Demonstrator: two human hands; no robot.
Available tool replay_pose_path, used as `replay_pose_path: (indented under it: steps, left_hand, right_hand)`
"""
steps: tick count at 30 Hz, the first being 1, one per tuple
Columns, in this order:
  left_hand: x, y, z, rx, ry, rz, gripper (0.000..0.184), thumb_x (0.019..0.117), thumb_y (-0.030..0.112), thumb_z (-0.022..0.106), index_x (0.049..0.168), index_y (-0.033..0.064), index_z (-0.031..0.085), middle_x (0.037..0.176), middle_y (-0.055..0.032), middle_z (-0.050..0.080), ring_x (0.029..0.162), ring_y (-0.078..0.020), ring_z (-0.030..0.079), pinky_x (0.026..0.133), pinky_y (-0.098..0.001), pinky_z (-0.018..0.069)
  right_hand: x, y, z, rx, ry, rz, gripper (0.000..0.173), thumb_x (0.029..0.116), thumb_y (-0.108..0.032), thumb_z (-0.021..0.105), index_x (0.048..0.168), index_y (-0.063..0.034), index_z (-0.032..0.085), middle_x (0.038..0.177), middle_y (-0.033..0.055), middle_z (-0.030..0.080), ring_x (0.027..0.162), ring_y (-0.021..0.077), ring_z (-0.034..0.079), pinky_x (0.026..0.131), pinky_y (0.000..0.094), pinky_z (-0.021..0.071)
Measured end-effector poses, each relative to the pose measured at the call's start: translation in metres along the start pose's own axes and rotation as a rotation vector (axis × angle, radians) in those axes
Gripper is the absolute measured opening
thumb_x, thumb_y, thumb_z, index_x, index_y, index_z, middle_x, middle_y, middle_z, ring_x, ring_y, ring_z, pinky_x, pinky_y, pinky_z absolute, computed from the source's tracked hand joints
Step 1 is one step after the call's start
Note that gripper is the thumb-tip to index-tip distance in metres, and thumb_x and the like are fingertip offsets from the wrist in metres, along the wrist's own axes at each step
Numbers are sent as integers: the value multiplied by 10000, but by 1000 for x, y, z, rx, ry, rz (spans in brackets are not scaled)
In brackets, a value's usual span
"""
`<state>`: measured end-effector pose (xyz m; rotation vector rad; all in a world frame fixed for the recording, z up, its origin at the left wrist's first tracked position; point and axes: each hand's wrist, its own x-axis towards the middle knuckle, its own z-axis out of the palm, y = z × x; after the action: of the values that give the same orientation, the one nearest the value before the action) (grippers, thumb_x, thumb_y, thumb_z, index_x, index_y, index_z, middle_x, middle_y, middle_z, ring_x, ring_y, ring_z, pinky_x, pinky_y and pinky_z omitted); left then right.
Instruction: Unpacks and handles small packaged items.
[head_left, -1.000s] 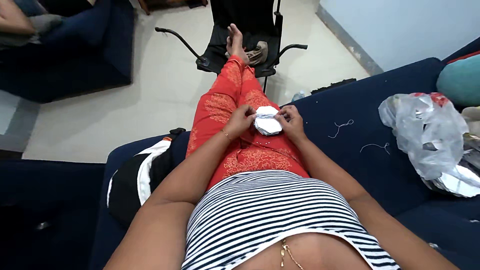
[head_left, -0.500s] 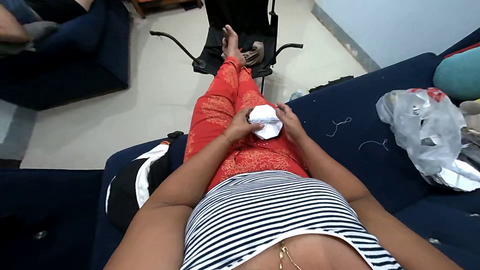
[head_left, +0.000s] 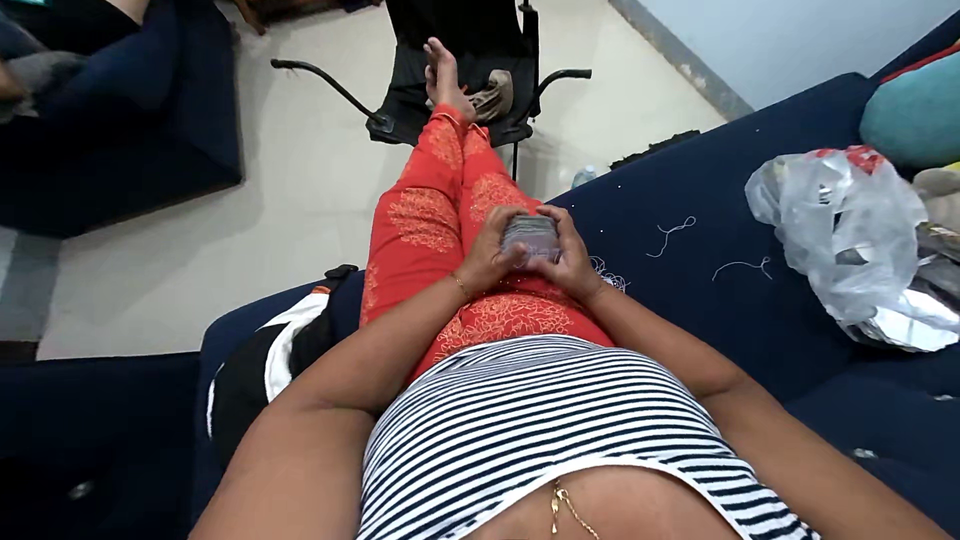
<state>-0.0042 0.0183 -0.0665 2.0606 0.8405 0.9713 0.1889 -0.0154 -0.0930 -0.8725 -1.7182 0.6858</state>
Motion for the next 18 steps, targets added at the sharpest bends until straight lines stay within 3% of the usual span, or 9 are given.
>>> replay_pose_path:
  steps: [2,4,7,10,13,15,18]
  left_hand:
    - [3,-2,4,0,25,49,581,1063,472,374,1159,-41,630,1117,-144,607,1099,-182,577,987,-337,475]
    - [5,3,8,3,32,-2,391,1071,247,371,1058,-28,648,1078,-135,612,1072,-183,583,966,-335,480]
    - [8,13,11,13,60,-127,344,1059,208,399,1064,-26,652,1107,-148,624,1093,-204,594,975,-384,483]
    - [7,17,12,-2,152,-55,373,1032,191,383,1054,-44,673,1066,-141,643,1053,-179,605,951,-348,492]
    - [6,12,12,32,186,60,383,1053,215,394,946,-34,664,974,-115,629,985,-145,597,901,-289,491]
    - [3,7,10,185,120,5,412,1068,276,393,961,-19,661,1004,-145,630,1026,-224,602,935,-374,483]
    - [9,15,1,408,53,56,570,1032,506,456,980,-21,665,1177,-229,625,1167,-400,576,1009,-556,458]
  right_hand:
    - [-8,4,-5,-51,-42,-61,945,798,-530,812,1443,54,443,1390,229,533,1288,266,549,1089,402,481]
    - [-17,8,-5,-101,-37,-72,920,757,-392,887,1440,43,451,1391,235,538,1295,290,549,1094,420,481]
    - [-20,4,5,-186,35,35,809,763,-122,845,1444,41,440,1394,250,536,1274,320,570,1069,446,504]
    - [-16,-5,12,-226,110,-17,694,719,7,765,1364,59,515,1323,243,566,1234,335,580,1043,449,519]
    - [-14,-4,13,-237,137,-122,571,712,33,744,1251,77,563,1243,247,598,1169,327,616,1005,417,539]
    - [-16,-2,11,-232,73,-22,573,718,57,741,1264,67,569,1262,239,600,1160,321,628,984,430,552]
    - [-6,-3,3,-210,-3,25,559,731,71,737,1266,65,577,1255,235,611,1149,320,638,973,449,556]
